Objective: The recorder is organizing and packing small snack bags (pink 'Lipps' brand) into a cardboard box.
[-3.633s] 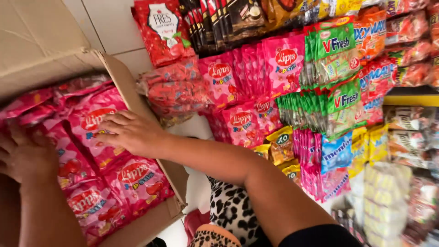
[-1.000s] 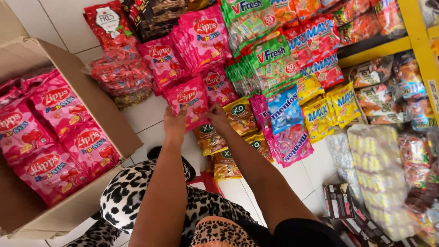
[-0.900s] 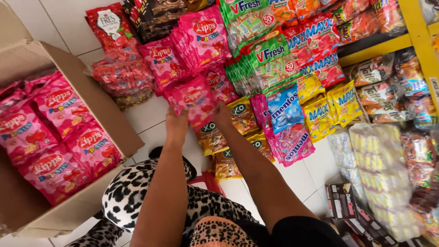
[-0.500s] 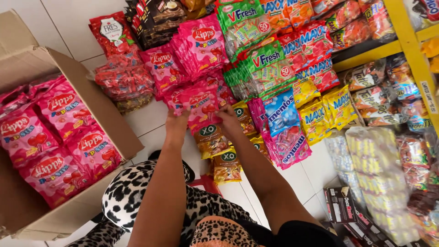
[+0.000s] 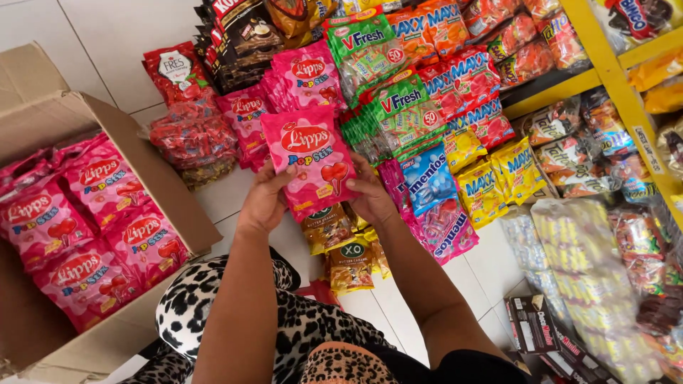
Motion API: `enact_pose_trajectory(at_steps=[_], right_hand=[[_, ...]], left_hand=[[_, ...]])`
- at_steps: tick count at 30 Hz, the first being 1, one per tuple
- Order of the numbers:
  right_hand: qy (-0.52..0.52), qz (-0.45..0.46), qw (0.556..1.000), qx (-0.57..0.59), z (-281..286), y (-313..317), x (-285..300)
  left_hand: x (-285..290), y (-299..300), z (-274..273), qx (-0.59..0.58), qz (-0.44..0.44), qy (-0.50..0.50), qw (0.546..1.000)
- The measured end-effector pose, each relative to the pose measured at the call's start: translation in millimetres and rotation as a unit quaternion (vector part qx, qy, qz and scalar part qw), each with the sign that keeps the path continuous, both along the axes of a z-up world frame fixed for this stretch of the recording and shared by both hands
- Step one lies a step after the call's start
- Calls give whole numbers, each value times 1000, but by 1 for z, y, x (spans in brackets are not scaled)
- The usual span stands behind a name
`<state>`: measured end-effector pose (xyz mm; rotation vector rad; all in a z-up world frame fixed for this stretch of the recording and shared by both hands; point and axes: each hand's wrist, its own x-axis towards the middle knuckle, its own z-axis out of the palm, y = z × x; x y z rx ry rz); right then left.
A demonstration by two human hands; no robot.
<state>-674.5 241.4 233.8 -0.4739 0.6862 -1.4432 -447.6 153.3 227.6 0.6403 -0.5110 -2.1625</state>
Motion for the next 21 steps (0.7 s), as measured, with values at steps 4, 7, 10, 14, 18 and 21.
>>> enact_pose_trajectory(at_steps=[4, 7, 10, 14, 18, 21], right_hand=[[30, -2, 999, 23, 26, -6, 4], [85, 3, 996, 5, 23, -10, 1], [30, -2, 999, -18, -2, -12, -10], [-72, -1, 997, -20, -11, -23, -23], [-63, -24, 998, -2, -16, -34, -28], [-65, -38, 997, 14, -28, -43, -29]], left_hand=[[4, 2, 16, 10, -15, 3, 1000], [4, 2, 21, -35, -20, -18, 999], [6, 5, 27, -54, -23, -7, 998], [10, 3, 20, -26, -13, 28, 999], [7, -2, 23, -28, 1, 52, 998], [7, -6, 30, -19, -3, 44, 999]])
